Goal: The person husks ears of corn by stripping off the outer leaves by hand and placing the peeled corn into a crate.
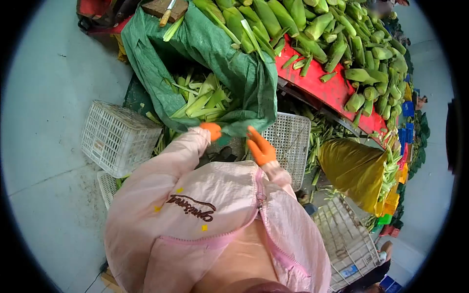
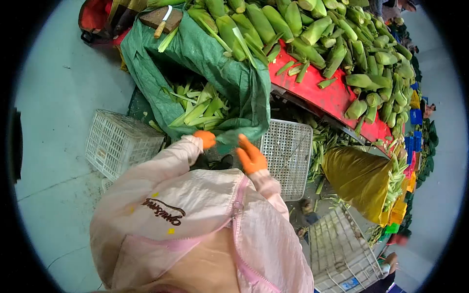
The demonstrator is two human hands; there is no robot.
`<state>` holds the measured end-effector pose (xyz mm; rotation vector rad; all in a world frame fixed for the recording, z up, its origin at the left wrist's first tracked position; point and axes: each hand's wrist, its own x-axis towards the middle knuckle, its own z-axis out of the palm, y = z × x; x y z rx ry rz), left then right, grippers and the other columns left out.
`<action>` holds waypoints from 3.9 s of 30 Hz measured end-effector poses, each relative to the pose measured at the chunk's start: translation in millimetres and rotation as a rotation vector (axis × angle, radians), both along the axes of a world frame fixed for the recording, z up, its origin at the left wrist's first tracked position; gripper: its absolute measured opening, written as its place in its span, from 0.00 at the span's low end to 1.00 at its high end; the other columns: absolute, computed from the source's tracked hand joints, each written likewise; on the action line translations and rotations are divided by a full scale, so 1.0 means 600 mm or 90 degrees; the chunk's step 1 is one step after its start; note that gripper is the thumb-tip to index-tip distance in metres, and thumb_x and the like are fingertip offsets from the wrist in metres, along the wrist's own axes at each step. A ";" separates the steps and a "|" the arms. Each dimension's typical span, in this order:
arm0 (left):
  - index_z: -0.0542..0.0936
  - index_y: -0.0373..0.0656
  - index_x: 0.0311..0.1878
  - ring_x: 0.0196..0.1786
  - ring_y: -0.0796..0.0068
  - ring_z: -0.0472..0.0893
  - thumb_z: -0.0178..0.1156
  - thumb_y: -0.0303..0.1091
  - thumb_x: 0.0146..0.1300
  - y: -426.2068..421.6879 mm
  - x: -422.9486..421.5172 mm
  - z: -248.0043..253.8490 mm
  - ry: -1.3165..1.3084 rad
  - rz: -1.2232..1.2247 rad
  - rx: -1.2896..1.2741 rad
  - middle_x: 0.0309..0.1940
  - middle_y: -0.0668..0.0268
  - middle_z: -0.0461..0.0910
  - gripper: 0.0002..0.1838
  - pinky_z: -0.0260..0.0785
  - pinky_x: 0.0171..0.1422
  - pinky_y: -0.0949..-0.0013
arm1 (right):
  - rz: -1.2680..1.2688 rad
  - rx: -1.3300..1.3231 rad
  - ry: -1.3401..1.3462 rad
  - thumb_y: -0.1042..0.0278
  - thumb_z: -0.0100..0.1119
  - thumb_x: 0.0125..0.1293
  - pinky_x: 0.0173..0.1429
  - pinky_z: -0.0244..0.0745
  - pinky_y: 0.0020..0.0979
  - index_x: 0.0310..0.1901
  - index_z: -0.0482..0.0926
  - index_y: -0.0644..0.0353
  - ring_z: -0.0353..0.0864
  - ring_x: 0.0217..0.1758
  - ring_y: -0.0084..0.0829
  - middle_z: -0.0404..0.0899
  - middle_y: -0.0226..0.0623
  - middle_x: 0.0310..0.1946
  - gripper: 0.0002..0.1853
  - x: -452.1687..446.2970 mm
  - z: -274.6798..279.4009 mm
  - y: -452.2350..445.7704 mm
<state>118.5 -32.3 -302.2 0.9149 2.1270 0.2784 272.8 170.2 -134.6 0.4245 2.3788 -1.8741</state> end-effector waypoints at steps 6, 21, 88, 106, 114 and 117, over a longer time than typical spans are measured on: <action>0.83 0.45 0.41 0.41 0.58 0.82 0.55 0.52 0.62 0.010 0.097 0.007 -0.257 -0.086 0.159 0.36 0.56 0.83 0.20 0.71 0.47 0.56 | 0.385 0.340 -0.024 0.42 0.52 0.68 0.60 0.72 0.41 0.69 0.67 0.50 0.76 0.59 0.51 0.76 0.50 0.59 0.32 -0.164 0.002 -0.106; 0.81 0.47 0.54 0.55 0.56 0.78 0.53 0.54 0.64 -0.141 -0.163 0.094 0.059 0.020 0.290 0.48 0.59 0.82 0.25 0.61 0.66 0.48 | 0.200 0.150 -0.440 0.44 0.56 0.68 0.63 0.70 0.33 0.63 0.74 0.55 0.77 0.60 0.38 0.80 0.40 0.56 0.29 -0.052 -0.123 -0.048; 0.56 0.47 0.76 0.65 0.46 0.72 0.42 0.67 0.69 -0.071 -0.262 0.362 -1.315 0.403 0.981 0.70 0.48 0.63 0.42 0.75 0.55 0.46 | 0.009 0.180 0.099 0.45 0.61 0.65 0.54 0.75 0.33 0.68 0.68 0.56 0.82 0.47 0.31 0.79 0.45 0.54 0.35 -0.568 0.158 -0.093; 0.76 0.46 0.55 0.58 0.65 0.77 0.41 0.53 0.74 -0.073 -0.232 0.285 -0.808 0.674 1.058 0.54 0.64 0.78 0.24 0.68 0.66 0.58 | 0.265 0.397 0.480 0.54 0.57 0.66 0.32 0.74 0.44 0.38 0.86 0.54 0.80 0.29 0.46 0.83 0.42 0.27 0.14 -0.456 0.201 -0.166; 0.72 0.50 0.65 0.56 0.63 0.78 0.48 0.57 0.72 -0.080 -0.209 0.311 -1.031 0.627 1.106 0.56 0.60 0.78 0.27 0.72 0.61 0.54 | 0.080 0.228 0.367 0.58 0.54 0.69 0.33 0.74 0.40 0.32 0.84 0.52 0.81 0.30 0.41 0.82 0.40 0.27 0.13 -0.491 0.110 -0.147; 0.71 0.50 0.67 0.56 0.50 0.79 0.52 0.58 0.69 -0.101 -0.194 0.366 -1.010 0.745 1.003 0.59 0.51 0.74 0.29 0.76 0.56 0.50 | -0.058 0.150 0.195 0.53 0.47 0.71 0.30 0.72 0.36 0.35 0.82 0.54 0.77 0.23 0.34 0.83 0.38 0.25 0.18 -0.540 0.098 -0.068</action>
